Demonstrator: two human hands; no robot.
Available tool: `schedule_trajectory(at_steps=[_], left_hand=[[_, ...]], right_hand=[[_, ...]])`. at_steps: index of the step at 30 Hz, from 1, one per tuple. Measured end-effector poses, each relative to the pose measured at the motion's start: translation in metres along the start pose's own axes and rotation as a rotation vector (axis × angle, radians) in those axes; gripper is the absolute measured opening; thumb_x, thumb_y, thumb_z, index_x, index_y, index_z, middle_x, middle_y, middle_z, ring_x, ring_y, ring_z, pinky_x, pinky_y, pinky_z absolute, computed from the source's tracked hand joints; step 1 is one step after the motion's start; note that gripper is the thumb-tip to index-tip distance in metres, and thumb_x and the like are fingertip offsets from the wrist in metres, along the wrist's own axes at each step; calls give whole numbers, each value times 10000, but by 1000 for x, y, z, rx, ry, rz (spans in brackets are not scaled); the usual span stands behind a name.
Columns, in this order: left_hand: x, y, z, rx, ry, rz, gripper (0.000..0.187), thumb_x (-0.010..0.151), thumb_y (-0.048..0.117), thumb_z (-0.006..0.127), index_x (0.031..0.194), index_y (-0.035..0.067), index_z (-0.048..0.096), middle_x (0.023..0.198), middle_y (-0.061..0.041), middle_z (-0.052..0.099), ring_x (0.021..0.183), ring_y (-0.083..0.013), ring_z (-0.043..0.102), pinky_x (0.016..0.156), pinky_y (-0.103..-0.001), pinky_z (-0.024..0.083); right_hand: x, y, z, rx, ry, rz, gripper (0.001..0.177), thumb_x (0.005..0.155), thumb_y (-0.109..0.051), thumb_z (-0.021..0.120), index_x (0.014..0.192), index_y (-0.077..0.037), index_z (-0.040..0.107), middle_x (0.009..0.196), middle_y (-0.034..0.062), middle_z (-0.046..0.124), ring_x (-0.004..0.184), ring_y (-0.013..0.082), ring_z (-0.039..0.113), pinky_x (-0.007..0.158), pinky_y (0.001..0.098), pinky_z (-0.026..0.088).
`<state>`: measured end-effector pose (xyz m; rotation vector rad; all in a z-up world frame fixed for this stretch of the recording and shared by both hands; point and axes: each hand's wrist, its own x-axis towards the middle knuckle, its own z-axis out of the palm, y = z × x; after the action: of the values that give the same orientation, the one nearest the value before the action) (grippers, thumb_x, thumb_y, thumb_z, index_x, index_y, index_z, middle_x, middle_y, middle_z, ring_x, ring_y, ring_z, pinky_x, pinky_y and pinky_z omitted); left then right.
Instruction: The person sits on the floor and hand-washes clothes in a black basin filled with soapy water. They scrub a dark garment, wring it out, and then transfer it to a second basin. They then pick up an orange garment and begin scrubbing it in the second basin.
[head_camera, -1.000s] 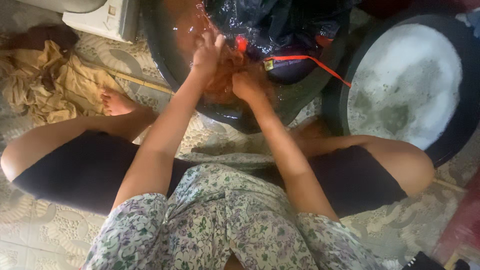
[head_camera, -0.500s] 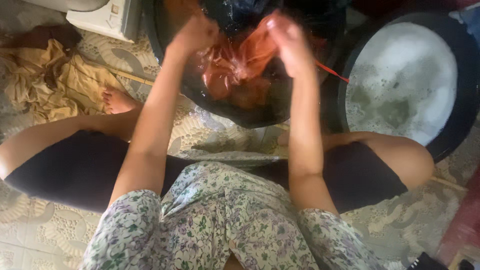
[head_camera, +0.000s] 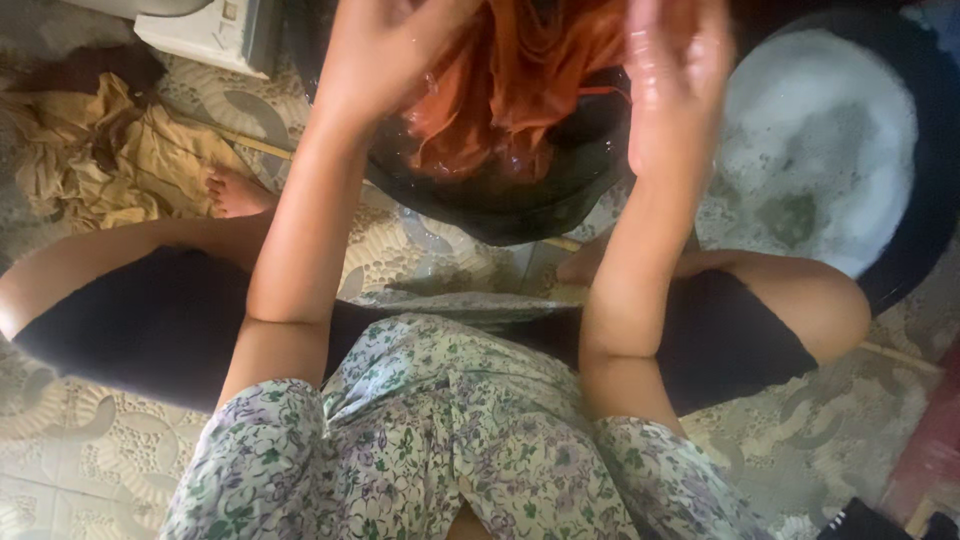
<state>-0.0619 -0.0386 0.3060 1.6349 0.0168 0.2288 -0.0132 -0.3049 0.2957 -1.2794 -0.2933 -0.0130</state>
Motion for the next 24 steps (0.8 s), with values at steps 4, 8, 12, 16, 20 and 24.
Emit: schedule_trajectory(at_steps=[4, 8, 12, 16, 20, 24], left_hand=[[17, -16, 0, 398, -276, 225, 134, 1010, 73, 724, 1019, -18, 627, 903, -71, 618, 827, -181, 599, 752, -323, 507], [29, -83, -3, 1109, -349, 289, 160, 787, 127, 772, 860, 28, 670, 1093, -256, 585, 998, -405, 589, 831, -444, 534], [33, -200, 0, 1245, -468, -92, 489, 842, 154, 743, 1288, -16, 634, 1531, -248, 404, 1225, -467, 536, 949, -511, 550], [15, -254, 11, 1226, -531, -337, 426, 956, 428, 680, 1123, 41, 740, 1562, -197, 277, 1338, -509, 367, 917, -593, 514], [10, -295, 17, 1232, -482, -410, 404, 923, 390, 696, 1146, 56, 737, 1601, -145, 239, 1428, -484, 329, 923, -584, 554], [10, -374, 7, 1354, -440, -128, 282, 875, 178, 692, 1119, 57, 763, 1591, -224, 246, 1363, -596, 323, 889, -512, 575]], right_hand=[[1, 13, 4, -723, -344, -19, 205, 1160, -211, 719, 1108, -27, 645, 932, 48, 652, 757, 198, 560, 711, 388, 496], [2, 75, 21, -1176, -530, 113, 173, 1001, -232, 712, 1054, -70, 744, 999, 168, 739, 875, 349, 720, 788, 456, 538], [-11, 162, 39, -1100, -761, 764, 357, 963, -261, 596, 1300, -176, 677, 1365, 59, 702, 1287, 211, 668, 1142, 390, 460], [-25, 203, 58, -1474, -889, 447, 889, 807, -378, 768, 1552, -164, 332, 1582, 243, 308, 1476, 485, 220, 1175, 633, 116], [-42, 212, 49, -1539, -857, 355, 660, 914, -291, 627, 1526, -183, 404, 1548, 240, 401, 1464, 458, 270, 1198, 632, 136], [-46, 252, 37, -1354, -787, 359, 617, 910, -146, 549, 1513, -104, 430, 1516, 252, 446, 1408, 461, 374, 1180, 618, 216]])
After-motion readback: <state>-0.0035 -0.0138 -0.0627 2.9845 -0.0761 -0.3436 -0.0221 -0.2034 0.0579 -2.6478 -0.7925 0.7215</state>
